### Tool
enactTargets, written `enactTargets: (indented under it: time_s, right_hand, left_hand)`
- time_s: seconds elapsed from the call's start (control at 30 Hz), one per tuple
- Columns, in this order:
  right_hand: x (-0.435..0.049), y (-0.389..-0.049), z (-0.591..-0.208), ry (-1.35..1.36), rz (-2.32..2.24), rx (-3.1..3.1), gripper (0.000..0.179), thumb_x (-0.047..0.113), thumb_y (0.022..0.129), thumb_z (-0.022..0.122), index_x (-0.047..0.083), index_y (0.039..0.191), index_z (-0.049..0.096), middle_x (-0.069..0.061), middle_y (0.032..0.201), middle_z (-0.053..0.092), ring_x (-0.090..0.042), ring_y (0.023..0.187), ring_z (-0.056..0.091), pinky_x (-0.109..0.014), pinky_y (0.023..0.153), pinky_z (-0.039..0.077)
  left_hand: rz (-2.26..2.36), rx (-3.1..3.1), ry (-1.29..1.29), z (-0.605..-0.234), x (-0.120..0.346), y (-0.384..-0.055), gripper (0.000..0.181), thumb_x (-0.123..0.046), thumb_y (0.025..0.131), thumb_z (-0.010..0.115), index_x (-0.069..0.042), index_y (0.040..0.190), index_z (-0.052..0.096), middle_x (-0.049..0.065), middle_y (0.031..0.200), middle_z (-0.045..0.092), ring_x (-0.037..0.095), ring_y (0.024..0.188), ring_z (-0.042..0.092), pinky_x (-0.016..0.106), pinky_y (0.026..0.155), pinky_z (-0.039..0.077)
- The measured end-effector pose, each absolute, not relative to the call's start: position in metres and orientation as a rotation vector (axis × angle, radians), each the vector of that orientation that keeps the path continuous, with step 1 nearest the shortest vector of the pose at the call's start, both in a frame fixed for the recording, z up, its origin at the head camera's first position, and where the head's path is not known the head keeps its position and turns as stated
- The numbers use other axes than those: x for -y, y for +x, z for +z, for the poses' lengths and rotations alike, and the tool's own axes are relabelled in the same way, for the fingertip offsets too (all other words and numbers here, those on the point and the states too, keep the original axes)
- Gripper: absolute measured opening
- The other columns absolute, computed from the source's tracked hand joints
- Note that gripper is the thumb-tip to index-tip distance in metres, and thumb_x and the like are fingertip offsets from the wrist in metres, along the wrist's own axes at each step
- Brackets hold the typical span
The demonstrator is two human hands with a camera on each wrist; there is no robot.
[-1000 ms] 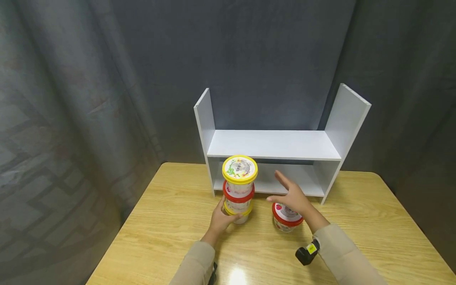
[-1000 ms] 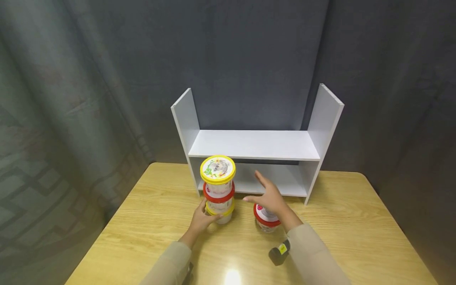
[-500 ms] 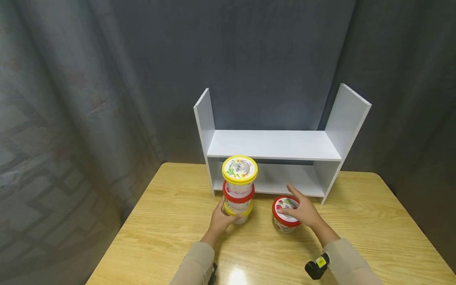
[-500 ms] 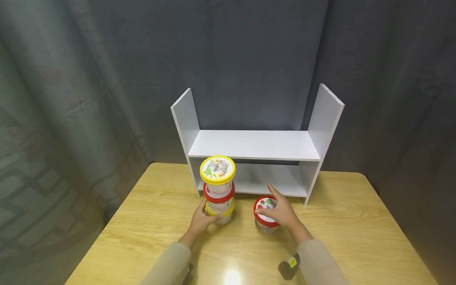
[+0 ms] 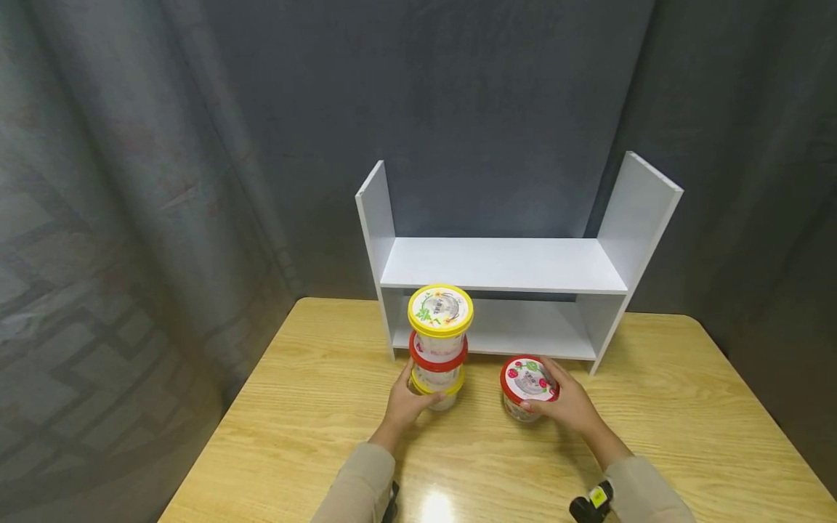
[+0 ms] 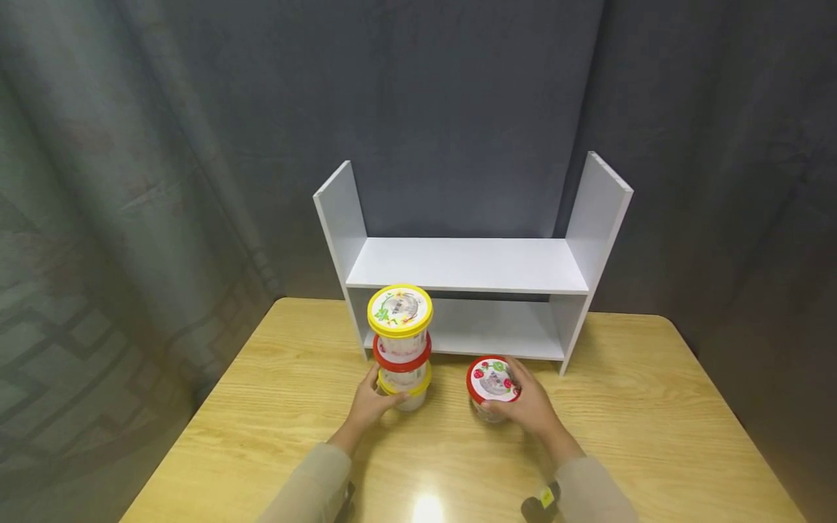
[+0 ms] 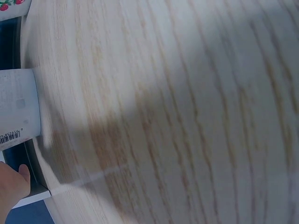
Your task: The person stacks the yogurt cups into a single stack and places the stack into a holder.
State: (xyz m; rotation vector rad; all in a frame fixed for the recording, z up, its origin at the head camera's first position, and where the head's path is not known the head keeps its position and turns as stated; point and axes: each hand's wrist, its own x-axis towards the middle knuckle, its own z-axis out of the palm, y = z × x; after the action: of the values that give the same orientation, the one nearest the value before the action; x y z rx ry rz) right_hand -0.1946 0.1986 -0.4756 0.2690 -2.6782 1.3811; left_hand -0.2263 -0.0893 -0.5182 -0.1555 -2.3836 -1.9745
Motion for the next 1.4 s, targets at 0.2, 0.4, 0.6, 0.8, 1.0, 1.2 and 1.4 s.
enactTargets:
  time_s: [0.2, 0.4, 0.6, 0.8, 1.0, 1.2, 1.4]
  right_hand:
    - [-0.202, -0.195, -0.482, 0.232, 1.310, 2.697, 0.094, 0.027, 0.058, 0.079, -0.011, 0.128, 0.029, -0.029, 0.132, 0.025, -0.045, 0.119, 0.021, -0.058, 0.094, 0.020]
    - [-0.203, -0.195, -0.492, 0.175, 1.409, 2.673, 0.095, 0.024, 0.057, 0.079, -0.010, 0.129, 0.027, -0.029, 0.133, 0.022, -0.045, 0.120, 0.018, -0.059, 0.094, 0.017]
    - [-0.202, -0.196, -0.497, 0.127, 1.457, 2.680, 0.098, 0.026, 0.058, 0.079, -0.008, 0.131, 0.023, -0.028, 0.134, 0.020, -0.045, 0.121, 0.017, -0.058, 0.095, 0.017]
    - [-0.201, -0.195, -0.498, 0.114, 1.448, 2.688, 0.099, 0.028, 0.057, 0.079, -0.007, 0.131, 0.024, -0.027, 0.134, 0.022, -0.044, 0.120, 0.019, -0.058, 0.095, 0.019]
    - [-0.199, -0.192, -0.491, 0.091, 1.444, 2.702, 0.097, 0.029, 0.057, 0.079, -0.006, 0.131, 0.026, -0.027, 0.132, 0.026, -0.043, 0.119, 0.023, -0.057, 0.094, 0.022]
    - [-0.199, -0.190, -0.475, 0.072, 1.403, 2.710, 0.096, 0.035, 0.057, 0.078, -0.002, 0.131, 0.029, -0.026, 0.131, 0.031, -0.042, 0.116, 0.029, -0.056, 0.092, 0.027]
    - [-0.203, -0.192, -0.448, 0.161, 1.343, 2.672, 0.093, 0.033, 0.058, 0.078, -0.003, 0.130, 0.033, -0.026, 0.127, 0.036, -0.041, 0.115, 0.031, -0.057, 0.090, 0.029]
  left_hand:
    - [-1.990, 2.384, -0.151, -0.518, 0.089, -0.227, 0.095, -0.019, 0.057, 0.079, -0.012, 0.136, 0.027, 0.009, 0.136, 0.030, 0.031, 0.124, 0.022, 0.050, 0.101, 0.013]
    - [-1.985, 2.386, -0.156, -0.518, 0.090, -0.226, 0.095, -0.019, 0.057, 0.079, -0.013, 0.136, 0.027, 0.010, 0.136, 0.030, 0.031, 0.124, 0.022, 0.051, 0.100, 0.012]
    - [-1.961, 2.398, -0.155, -0.519, 0.090, -0.225, 0.094, -0.019, 0.057, 0.079, -0.013, 0.136, 0.027, 0.011, 0.135, 0.031, 0.032, 0.123, 0.024, 0.052, 0.100, 0.013]
    - [-1.976, 2.379, -0.170, -0.520, 0.090, -0.225, 0.094, -0.020, 0.058, 0.079, -0.011, 0.136, 0.027, 0.011, 0.135, 0.031, 0.031, 0.123, 0.024, 0.051, 0.100, 0.013]
    - [-1.972, 2.381, -0.169, -0.519, 0.089, -0.225, 0.094, -0.020, 0.058, 0.079, -0.011, 0.136, 0.026, 0.012, 0.135, 0.031, 0.032, 0.123, 0.024, 0.050, 0.100, 0.014]
    - [-2.008, 2.355, -0.194, -0.519, 0.090, -0.227, 0.094, -0.016, 0.059, 0.078, -0.010, 0.136, 0.025, 0.013, 0.133, 0.034, 0.032, 0.119, 0.031, 0.048, 0.099, 0.020]
    - [-2.018, 2.366, -0.167, -0.521, 0.089, -0.228, 0.095, -0.017, 0.060, 0.079, -0.012, 0.137, 0.024, 0.010, 0.133, 0.035, 0.029, 0.119, 0.032, 0.046, 0.101, 0.019]
